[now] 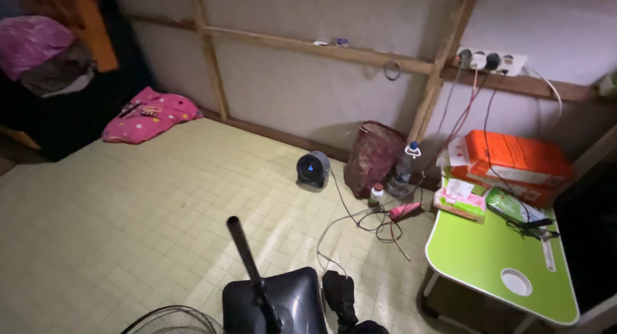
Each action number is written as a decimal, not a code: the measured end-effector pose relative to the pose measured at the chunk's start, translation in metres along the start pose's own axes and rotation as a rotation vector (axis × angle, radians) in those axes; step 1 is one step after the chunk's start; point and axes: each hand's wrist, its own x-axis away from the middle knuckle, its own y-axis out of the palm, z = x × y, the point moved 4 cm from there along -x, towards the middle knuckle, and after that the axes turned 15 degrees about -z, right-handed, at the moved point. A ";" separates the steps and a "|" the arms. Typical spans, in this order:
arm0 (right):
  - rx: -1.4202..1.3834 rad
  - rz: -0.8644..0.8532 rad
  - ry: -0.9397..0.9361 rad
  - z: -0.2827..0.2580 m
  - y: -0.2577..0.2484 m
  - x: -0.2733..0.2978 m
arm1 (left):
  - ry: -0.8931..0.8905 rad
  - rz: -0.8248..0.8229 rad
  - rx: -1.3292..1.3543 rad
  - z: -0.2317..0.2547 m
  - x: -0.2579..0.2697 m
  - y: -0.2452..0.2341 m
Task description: The person assembles a standing fan by attaching the motor housing to the stand pole and securing it to the base. They handle the fan base, pole, and motor housing, aligning and tightening the components.
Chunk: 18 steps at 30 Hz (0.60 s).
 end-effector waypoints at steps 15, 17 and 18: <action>-0.436 -0.017 -0.076 -0.165 -0.007 0.213 | -0.008 -0.038 -0.275 0.146 0.096 0.018; -0.476 -0.058 -0.079 -0.197 -0.005 0.247 | 0.095 -0.015 -0.421 0.196 0.111 0.018; -0.517 -0.108 -0.095 -0.210 -0.002 0.260 | 0.148 -0.004 -0.495 0.218 0.118 0.019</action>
